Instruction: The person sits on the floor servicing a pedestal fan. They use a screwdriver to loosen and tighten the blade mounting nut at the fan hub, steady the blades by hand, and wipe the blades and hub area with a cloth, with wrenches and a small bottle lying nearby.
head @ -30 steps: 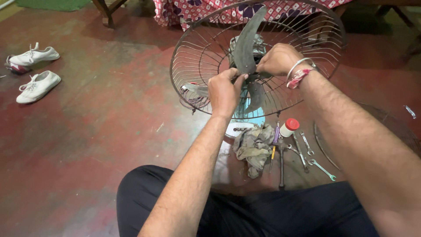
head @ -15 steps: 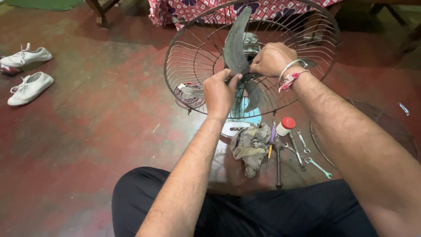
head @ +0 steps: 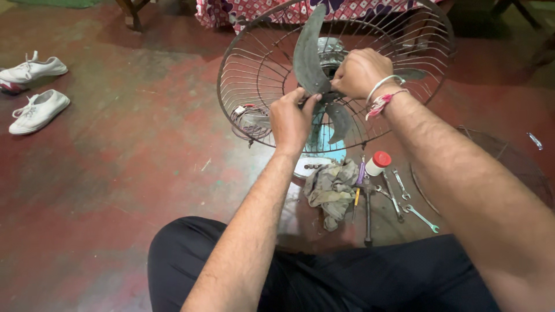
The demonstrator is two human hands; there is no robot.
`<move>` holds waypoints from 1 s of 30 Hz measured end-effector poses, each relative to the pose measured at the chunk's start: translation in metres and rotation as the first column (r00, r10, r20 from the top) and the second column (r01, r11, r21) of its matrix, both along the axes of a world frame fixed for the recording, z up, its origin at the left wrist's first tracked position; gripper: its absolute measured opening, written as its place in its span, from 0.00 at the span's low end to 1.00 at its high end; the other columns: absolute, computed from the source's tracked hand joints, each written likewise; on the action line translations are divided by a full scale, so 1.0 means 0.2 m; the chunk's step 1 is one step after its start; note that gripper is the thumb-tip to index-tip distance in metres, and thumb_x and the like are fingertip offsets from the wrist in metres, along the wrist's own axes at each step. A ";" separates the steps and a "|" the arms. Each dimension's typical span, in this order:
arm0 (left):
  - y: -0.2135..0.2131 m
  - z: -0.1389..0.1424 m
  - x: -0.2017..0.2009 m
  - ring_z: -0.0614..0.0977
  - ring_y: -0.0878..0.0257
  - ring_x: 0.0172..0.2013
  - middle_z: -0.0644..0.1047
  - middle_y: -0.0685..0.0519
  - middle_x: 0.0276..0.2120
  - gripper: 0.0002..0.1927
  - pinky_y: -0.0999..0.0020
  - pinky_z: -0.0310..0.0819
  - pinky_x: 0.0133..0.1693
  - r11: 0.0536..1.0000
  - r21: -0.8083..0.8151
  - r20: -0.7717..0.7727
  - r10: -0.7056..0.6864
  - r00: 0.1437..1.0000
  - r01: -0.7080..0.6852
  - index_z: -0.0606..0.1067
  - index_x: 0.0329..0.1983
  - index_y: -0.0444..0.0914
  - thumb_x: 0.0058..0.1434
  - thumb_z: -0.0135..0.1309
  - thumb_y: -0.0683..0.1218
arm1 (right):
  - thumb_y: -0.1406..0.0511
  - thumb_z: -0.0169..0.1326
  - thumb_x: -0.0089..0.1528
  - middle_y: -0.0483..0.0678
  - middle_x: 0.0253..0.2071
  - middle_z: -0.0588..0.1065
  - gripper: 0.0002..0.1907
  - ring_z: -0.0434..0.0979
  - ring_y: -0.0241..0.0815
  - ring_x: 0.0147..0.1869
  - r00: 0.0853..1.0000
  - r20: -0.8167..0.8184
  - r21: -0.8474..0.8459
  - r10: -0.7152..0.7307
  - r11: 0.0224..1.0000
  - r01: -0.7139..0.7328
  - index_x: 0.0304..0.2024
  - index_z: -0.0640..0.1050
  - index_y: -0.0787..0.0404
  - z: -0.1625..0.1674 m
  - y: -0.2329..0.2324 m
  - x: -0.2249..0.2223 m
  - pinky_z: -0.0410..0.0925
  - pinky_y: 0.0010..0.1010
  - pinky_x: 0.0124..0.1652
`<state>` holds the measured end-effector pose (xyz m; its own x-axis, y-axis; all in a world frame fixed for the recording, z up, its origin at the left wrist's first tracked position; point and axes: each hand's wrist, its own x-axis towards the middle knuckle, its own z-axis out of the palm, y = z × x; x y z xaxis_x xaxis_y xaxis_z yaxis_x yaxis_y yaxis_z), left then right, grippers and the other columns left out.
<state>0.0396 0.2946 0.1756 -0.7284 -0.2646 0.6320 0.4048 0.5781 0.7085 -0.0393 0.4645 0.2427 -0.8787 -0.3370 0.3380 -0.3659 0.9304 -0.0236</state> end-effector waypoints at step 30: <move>0.00 -0.02 0.01 0.84 0.47 0.31 0.81 0.44 0.27 0.11 0.56 0.74 0.32 0.998 0.058 -0.011 -0.030 0.999 0.030 0.80 0.31 0.36 0.56 0.66 0.49 | 0.57 0.63 0.52 0.51 0.31 0.81 0.06 0.82 0.56 0.39 0.999 -0.001 0.007 -0.046 0.999 0.046 0.30 0.87 0.45 0.01 -0.03 0.00 0.74 0.44 0.41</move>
<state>0.0410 0.2943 0.1722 -0.7302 -0.2793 0.6236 0.4287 0.5234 0.7364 -0.0396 0.4575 0.2452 -0.8930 -0.2984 0.3369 -0.3225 0.9464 -0.0165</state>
